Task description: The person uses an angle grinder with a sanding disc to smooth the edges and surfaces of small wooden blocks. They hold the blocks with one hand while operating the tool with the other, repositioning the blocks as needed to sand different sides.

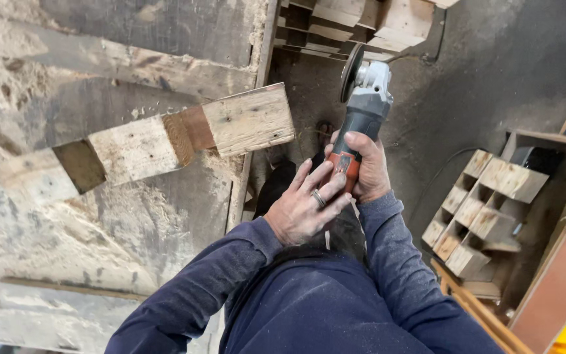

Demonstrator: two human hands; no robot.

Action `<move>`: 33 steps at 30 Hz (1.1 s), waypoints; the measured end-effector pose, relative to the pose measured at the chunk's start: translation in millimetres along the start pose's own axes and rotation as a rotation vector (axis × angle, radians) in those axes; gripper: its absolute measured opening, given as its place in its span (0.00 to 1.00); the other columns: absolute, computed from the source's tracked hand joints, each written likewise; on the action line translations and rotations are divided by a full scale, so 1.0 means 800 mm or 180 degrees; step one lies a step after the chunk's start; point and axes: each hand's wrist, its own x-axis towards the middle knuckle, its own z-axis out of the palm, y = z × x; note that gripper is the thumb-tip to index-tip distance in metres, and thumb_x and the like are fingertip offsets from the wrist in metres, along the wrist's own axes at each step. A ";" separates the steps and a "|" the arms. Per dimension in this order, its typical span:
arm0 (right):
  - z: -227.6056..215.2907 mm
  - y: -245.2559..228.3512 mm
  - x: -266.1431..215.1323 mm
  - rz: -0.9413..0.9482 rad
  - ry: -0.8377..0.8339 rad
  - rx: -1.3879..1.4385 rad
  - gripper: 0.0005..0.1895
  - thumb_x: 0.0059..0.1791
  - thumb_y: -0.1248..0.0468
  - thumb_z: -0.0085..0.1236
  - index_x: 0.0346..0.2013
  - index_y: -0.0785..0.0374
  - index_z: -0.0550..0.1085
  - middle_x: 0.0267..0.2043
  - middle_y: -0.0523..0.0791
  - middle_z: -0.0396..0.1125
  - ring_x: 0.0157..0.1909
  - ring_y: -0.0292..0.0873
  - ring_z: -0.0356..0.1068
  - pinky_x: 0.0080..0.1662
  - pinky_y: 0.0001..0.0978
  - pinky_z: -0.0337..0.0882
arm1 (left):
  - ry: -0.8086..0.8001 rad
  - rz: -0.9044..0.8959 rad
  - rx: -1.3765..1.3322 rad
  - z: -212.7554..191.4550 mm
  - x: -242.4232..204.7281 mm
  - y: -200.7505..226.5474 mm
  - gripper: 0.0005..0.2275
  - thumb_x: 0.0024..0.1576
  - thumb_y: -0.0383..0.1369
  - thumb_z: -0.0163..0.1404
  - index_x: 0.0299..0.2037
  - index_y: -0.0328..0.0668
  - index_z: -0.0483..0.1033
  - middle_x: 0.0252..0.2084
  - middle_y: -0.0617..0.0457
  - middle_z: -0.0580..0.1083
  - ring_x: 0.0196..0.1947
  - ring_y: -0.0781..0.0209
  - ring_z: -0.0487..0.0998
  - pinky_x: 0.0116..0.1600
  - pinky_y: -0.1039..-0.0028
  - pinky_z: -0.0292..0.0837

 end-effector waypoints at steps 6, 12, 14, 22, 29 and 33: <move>-0.013 0.022 -0.021 -0.0071 0.0259 -0.0287 0.21 0.44 0.59 0.63 0.46 0.70 0.71 0.37 0.48 0.70 0.36 0.43 0.75 0.37 0.37 0.78 | 0.0198 0.0042 -0.0111 -0.019 -0.021 -0.006 0.24 0.54 0.42 0.61 0.58 0.44 0.71 0.58 0.48 0.69 0.64 0.49 0.69 0.71 0.35 0.55; -0.028 0.024 -0.039 0.0375 -0.0113 -0.0888 0.29 0.43 0.60 0.65 0.51 0.76 0.68 0.37 0.50 0.71 0.35 0.44 0.75 0.41 0.37 0.78 | 0.1683 -0.1362 0.0310 -0.052 0.021 -0.108 0.09 0.68 0.35 0.52 0.53 0.44 0.70 0.55 0.47 0.71 0.56 0.52 0.71 0.64 0.60 0.66; -0.027 0.025 -0.044 0.0668 -0.0110 -0.0947 0.31 0.40 0.60 0.65 0.52 0.72 0.66 0.35 0.49 0.70 0.34 0.43 0.75 0.40 0.38 0.79 | 0.1944 -0.1664 0.1171 -0.050 0.044 -0.140 0.11 0.70 0.40 0.46 0.51 0.42 0.73 0.55 0.42 0.73 0.59 0.47 0.70 0.66 0.55 0.58; -0.041 0.008 -0.032 0.1166 -0.0605 -0.1090 0.32 0.38 0.61 0.65 0.53 0.68 0.65 0.34 0.46 0.68 0.33 0.41 0.74 0.38 0.38 0.77 | 0.1070 -0.2950 0.1287 -0.048 0.063 -0.159 0.23 0.70 0.45 0.33 0.32 0.44 0.80 0.34 0.49 0.78 0.45 0.50 0.73 0.63 0.50 0.55; -0.053 -0.003 0.006 0.1618 -0.0675 -0.1240 0.31 0.39 0.61 0.64 0.53 0.65 0.64 0.33 0.48 0.69 0.29 0.43 0.73 0.33 0.38 0.77 | 0.1086 -0.2862 0.1403 -0.052 0.074 -0.157 0.24 0.70 0.45 0.33 0.30 0.45 0.79 0.35 0.49 0.79 0.43 0.50 0.73 0.61 0.53 0.56; -0.055 -0.011 0.013 0.1551 -0.0773 -0.1286 0.32 0.39 0.62 0.64 0.54 0.65 0.66 0.33 0.46 0.68 0.28 0.43 0.72 0.31 0.36 0.74 | 0.1122 -0.2891 0.1308 -0.051 0.072 -0.158 0.23 0.70 0.44 0.34 0.30 0.45 0.79 0.34 0.49 0.78 0.43 0.51 0.72 0.61 0.53 0.56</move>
